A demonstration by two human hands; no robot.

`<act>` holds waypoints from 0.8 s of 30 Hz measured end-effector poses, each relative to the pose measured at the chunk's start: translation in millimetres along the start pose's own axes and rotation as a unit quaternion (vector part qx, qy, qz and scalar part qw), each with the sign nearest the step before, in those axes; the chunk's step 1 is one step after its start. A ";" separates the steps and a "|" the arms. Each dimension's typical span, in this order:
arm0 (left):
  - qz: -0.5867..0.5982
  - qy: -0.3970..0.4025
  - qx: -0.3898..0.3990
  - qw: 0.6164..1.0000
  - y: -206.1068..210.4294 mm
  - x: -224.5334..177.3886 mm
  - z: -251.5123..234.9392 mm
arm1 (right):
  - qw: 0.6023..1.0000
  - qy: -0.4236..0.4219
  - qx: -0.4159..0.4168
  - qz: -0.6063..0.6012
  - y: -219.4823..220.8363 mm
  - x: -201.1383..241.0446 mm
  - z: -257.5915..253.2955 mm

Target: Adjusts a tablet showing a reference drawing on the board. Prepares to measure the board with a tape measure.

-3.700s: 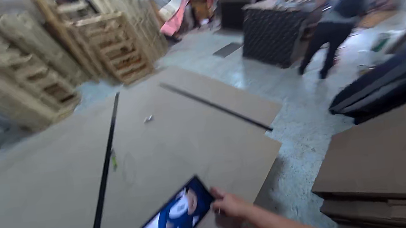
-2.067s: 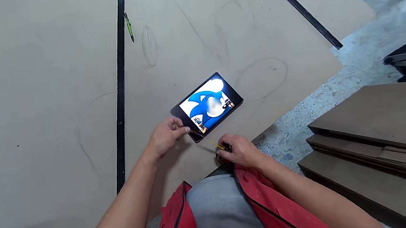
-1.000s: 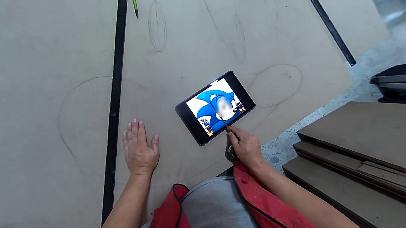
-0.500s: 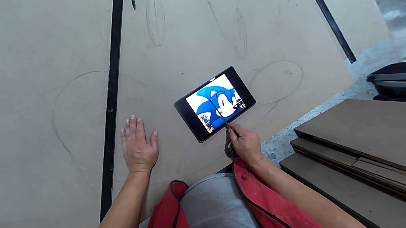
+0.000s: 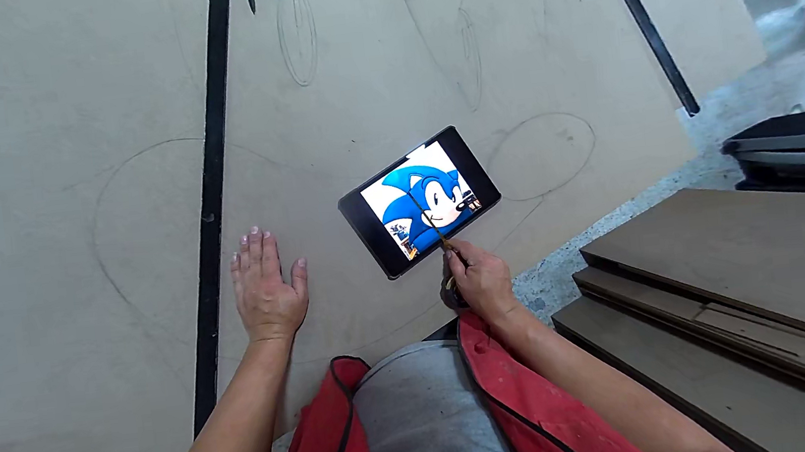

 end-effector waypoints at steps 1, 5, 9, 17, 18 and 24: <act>-0.001 0.000 0.001 1.000 0.5 0.3 0.0 | 1.000 0.003 0.003 0.000 0.4 -0.3 -0.1; 0.004 -0.003 0.005 1.000 -1.0 -0.5 -0.1 | 1.000 0.001 0.002 -0.008 -0.6 1.0 -1.2; 0.002 -0.003 0.005 1.000 -0.8 -0.9 -0.3 | 1.000 -0.005 -0.002 -0.008 -0.8 1.2 -0.5; 0.004 -0.002 -0.002 1.000 -0.6 -0.4 -0.4 | 1.000 -0.007 -0.010 -0.007 -0.5 0.8 -1.6; 0.005 -0.002 -0.001 1.000 -1.0 -0.5 -0.3 | 1.000 -0.007 -0.011 -0.006 -0.4 0.7 -1.6; 0.004 0.002 -0.007 1.000 -0.4 -1.0 -1.5 | 1.000 -0.006 -0.013 -0.007 -0.8 0.5 -2.5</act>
Point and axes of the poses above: each hand's wrist, its own z-axis away from the middle knuckle, its own y-axis out of the palm, x = y × z, the point moved 6 cm from there along -z, towards the middle knuckle, and after that the axes turned 3 degrees about -x, right-handed, at the moved point
